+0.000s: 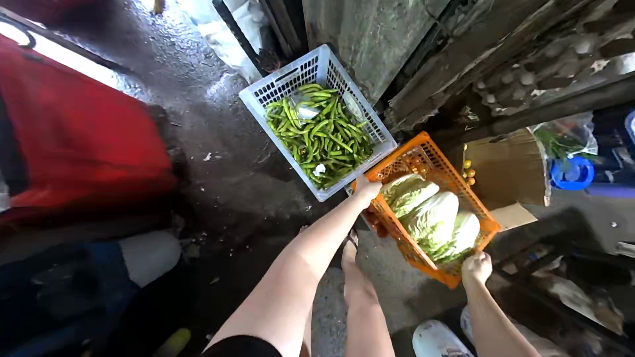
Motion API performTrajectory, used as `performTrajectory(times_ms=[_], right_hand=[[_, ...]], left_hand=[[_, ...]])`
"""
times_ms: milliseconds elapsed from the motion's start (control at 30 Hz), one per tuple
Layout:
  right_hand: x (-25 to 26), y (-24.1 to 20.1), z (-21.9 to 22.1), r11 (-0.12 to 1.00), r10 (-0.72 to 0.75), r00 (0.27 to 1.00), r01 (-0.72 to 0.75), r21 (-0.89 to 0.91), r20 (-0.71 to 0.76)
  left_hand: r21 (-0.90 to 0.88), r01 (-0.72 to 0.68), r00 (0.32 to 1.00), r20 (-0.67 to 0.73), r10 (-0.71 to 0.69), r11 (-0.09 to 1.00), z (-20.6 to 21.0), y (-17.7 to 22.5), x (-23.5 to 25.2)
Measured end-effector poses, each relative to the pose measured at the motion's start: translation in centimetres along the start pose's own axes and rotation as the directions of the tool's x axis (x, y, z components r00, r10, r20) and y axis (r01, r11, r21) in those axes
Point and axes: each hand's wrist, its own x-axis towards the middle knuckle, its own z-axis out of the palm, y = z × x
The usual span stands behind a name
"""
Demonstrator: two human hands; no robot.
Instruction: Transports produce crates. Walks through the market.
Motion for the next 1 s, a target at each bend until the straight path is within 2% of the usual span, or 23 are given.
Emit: performTrajectory(times_ms=[67, 133, 233, 267, 333, 400, 467, 533, 567, 667, 733, 800, 867, 933, 1000], right_hand=[[1.8, -0.4, 1.1, 0.998, -0.026, 0.994, 0.020, 0.057, 0.107], [3.3, -0.2, 2.5, 0.996, -0.012, 0.976, -0.008, 0.092, 0.218], [3.2, -2.6, 3.3, 0.999, 0.028, 0.980, -0.023, -0.027, 0.199], [2.3, -4.4, 3.1, 0.998, -0.007, 0.988, 0.016, -0.061, 0.153], [-0.2, -8.2, 2.5, 0.968, -0.248, 0.965, 0.250, -0.017, 0.080], [-2.6, -13.2, 1.9, 0.840, -0.541, 0.837, 0.535, 0.085, 0.078], [-4.0, -19.4, 1.9, 0.683, -0.731, 0.666, 0.718, 0.139, 0.152], [-4.7, -26.0, 2.6, 0.594, -0.791, 0.550, 0.796, 0.120, 0.267], [-4.7, -29.0, 3.4, 0.581, -0.785, 0.527, 0.809, 0.091, 0.325], [-3.4, -35.7, 7.2, 0.590, -0.675, 0.542, 0.804, -0.075, 0.500], [-2.4, -37.9, 9.9, 0.584, -0.601, 0.554, 0.796, -0.157, 0.576], [-3.5, -39.6, 10.7, 0.657, -0.543, 0.651, 0.723, -0.213, 0.531], [-6.3, -41.3, 9.8, 0.678, -0.491, 0.704, 0.679, -0.281, 0.513], [-9.3, -41.3, 8.8, 0.673, -0.491, 0.698, 0.684, -0.282, 0.521], [-11.0, -39.9, 8.5, 0.662, -0.542, 0.666, 0.714, -0.227, 0.513]], left_hand=[[-0.020, -0.059, 0.998, 0.015, 0.059, 0.998, 0.4, -0.6, 2.0], [-0.094, -0.062, 0.998, -0.031, 0.059, 0.994, 1.5, -3.0, 3.4], [-0.185, 0.014, 0.997, -0.072, -0.028, 0.983, 3.5, -6.3, -0.1], [-0.207, 0.051, 0.995, -0.073, -0.068, 0.977, 3.4, -7.1, -2.1], [-0.279, 0.130, 0.977, -0.130, -0.171, 0.952, 1.6, -8.5, -6.1], [-0.373, 0.092, 0.922, -0.318, -0.221, 0.923, -1.9, -8.5, -9.3], [-0.366, -0.027, 0.852, -0.495, -0.170, 0.930, -6.8, -7.6, -10.8], [-0.304, -0.221, 0.789, -0.614, -0.013, 0.927, -11.4, -7.6, -8.9], [-0.265, -0.283, 0.783, -0.619, 0.062, 0.922, -13.2, -7.0, -7.7], [-0.126, -0.342, 0.830, -0.506, 0.236, 0.931, -16.6, -4.7, -3.1], [-0.038, -0.318, 0.858, -0.436, 0.271, 0.947, -18.0, -4.0, -0.3], [-0.062, -0.230, 0.900, -0.393, 0.188, 0.971, -18.7, -2.9, 0.0], [-0.133, -0.181, 0.922, -0.368, 0.121, 0.974, -20.4, -2.5, -0.6], [-0.097, -0.190, 0.929, -0.339, 0.147, 0.977, -23.2, -4.0, -1.3], [-0.088, -0.277, 0.926, -0.290, 0.241, 0.957, -26.1, -4.7, -2.3]])
